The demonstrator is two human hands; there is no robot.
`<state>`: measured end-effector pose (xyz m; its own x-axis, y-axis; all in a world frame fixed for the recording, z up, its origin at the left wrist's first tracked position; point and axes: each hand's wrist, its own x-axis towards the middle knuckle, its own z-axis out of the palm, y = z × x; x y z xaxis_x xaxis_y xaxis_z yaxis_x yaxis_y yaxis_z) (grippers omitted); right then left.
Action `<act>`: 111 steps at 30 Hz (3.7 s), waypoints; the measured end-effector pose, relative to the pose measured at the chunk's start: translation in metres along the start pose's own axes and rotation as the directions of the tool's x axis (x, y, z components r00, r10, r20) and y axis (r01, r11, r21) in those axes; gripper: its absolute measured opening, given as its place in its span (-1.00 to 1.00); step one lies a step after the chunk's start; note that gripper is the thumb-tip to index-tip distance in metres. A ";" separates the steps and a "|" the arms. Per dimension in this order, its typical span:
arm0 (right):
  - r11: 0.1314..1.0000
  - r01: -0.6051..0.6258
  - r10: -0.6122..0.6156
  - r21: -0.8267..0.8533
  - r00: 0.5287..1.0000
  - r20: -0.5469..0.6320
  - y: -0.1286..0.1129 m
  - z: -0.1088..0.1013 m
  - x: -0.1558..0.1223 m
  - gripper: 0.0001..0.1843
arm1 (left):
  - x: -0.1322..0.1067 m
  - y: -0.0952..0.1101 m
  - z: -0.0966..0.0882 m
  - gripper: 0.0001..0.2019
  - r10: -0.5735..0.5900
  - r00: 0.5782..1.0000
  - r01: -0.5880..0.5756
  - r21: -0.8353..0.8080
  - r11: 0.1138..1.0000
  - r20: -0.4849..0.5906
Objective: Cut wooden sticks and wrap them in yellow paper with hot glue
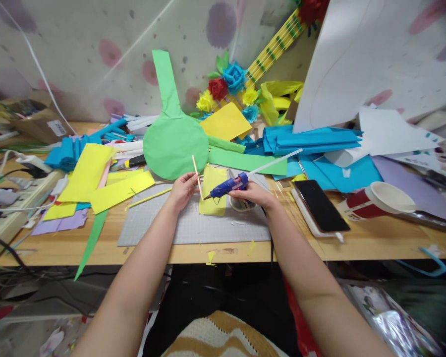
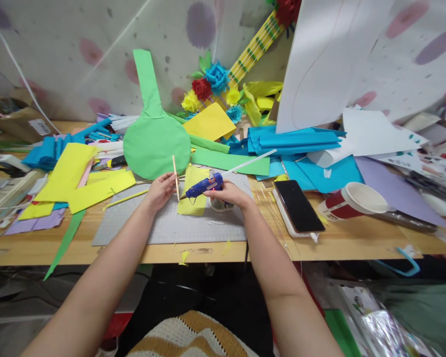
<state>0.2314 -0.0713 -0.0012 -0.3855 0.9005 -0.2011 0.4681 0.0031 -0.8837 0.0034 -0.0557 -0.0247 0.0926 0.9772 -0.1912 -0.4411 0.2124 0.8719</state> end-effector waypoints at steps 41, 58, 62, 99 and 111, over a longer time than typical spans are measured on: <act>0.994 0.031 -0.018 0.103 0.992 -0.125 0.003 0.001 0.005 -0.56 | -0.007 -0.005 -0.001 -0.68 -0.080 0.988 0.067 0.103 0.992 0.133; 0.993 0.049 -0.025 0.106 0.977 -0.211 -0.004 0.001 0.004 -0.51 | -0.013 0.000 0.002 -0.69 -0.176 0.968 0.159 0.110 0.981 0.176; 0.992 0.090 -0.065 0.092 0.967 -0.247 -0.001 0.001 0.006 -0.52 | -0.015 0.003 0.004 -0.68 -0.195 0.964 0.174 0.128 0.976 0.180; 0.995 0.086 -0.048 0.055 0.868 -0.494 0.021 -0.006 0.020 -0.54 | -0.014 0.002 -0.004 -0.72 -0.264 0.928 0.188 0.282 0.941 0.263; 0.999 -0.009 0.026 0.032 0.806 -0.592 0.022 -0.014 0.016 -0.49 | -0.017 0.001 -0.005 -0.71 -0.239 0.930 0.200 0.161 0.966 0.278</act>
<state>0.2467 -0.0504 -0.0176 0.1721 0.9829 0.0653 0.4462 -0.0187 -0.8947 -0.0030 -0.0722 -0.0227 0.4400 0.8592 -0.2610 -0.2642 0.4016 0.8769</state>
